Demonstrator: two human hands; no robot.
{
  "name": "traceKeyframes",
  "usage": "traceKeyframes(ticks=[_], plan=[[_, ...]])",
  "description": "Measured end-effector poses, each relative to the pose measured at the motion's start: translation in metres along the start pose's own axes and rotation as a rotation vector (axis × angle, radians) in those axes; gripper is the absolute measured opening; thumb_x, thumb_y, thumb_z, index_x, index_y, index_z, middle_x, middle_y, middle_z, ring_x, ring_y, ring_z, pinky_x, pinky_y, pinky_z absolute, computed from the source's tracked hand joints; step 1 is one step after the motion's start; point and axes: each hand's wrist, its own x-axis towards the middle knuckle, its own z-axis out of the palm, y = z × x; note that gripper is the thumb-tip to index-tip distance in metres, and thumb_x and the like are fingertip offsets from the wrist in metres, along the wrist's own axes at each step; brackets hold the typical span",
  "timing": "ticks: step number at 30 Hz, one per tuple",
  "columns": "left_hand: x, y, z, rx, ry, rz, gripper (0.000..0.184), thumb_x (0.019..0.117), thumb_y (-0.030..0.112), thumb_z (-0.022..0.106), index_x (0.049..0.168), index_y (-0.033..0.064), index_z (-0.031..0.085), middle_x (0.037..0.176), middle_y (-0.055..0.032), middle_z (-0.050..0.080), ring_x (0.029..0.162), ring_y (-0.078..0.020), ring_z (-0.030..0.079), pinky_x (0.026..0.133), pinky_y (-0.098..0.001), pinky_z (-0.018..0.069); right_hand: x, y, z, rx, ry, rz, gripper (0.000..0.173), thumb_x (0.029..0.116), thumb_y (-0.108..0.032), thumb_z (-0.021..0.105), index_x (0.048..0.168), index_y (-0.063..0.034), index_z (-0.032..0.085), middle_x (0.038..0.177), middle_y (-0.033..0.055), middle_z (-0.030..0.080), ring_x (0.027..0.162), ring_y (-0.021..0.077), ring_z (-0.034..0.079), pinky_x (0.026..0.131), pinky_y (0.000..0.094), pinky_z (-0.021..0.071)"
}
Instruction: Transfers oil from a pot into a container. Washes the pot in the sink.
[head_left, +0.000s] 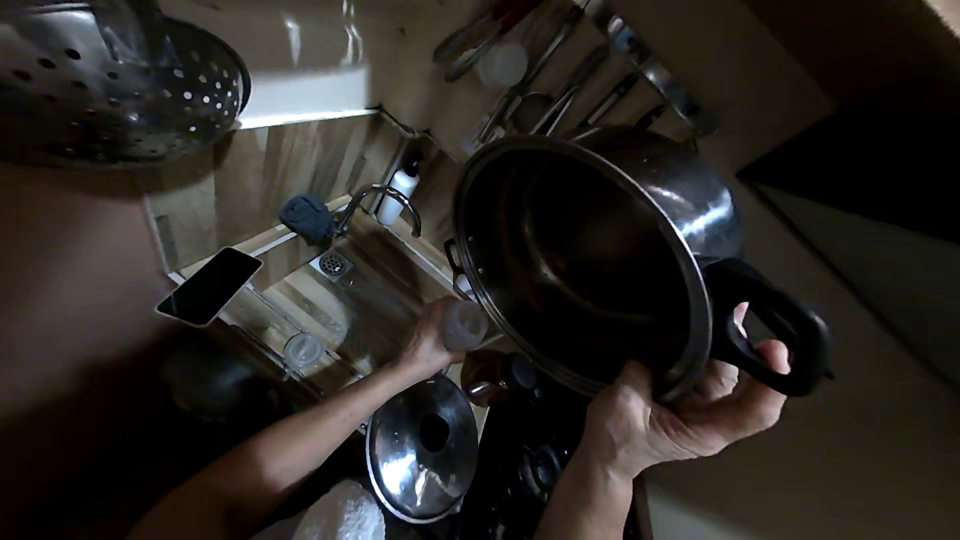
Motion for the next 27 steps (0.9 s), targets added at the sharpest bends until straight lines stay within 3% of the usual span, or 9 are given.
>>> traceKeyframes(ticks=[10,20,27], plan=[[-0.0017,0.0055,-0.0022,-0.002,-0.017,-0.008,0.098,0.0705,0.032,0.09,0.148,-0.0018,0.041,0.146,-0.022,0.051,0.138,-0.0259,0.049,0.117,-0.0357,0.0403,0.0,-0.0008,-0.0017,0.053,-0.039,-0.056,0.076,0.0795,0.02,0.051,0.146,-0.0165,0.045,0.146,-0.0045,0.058,0.14,0.0152,0.051,0.114,0.0327,0.0471],[-0.0014,0.0028,-0.0022,0.004,0.012,-0.015,0.097,0.0678,0.031,0.09,0.147,-0.0005,0.043,0.143,-0.0202,0.054,0.134,-0.0249,0.052,0.114,-0.0361,0.0435,0.0002,0.0005,-0.0005,0.094,-0.053,-0.074,0.077,0.0817,0.017,0.052,0.146,-0.0242,0.047,0.145,-0.0076,0.059,0.142,0.0164,0.049,0.117,0.0363,0.0441],[-0.0025,0.0027,-0.0019,0.007,0.015,-0.017,0.096,0.0673,0.028,0.09,0.146,-0.0006,0.043,0.142,-0.0208,0.054,0.133,-0.0253,0.053,0.113,-0.0363,0.0442,-0.0021,0.002,0.0004,0.042,-0.056,-0.085,0.073,0.0835,0.016,0.052,0.145,-0.0231,0.046,0.143,-0.0064,0.061,0.143,0.0181,0.048,0.12,0.0398,0.0415]])
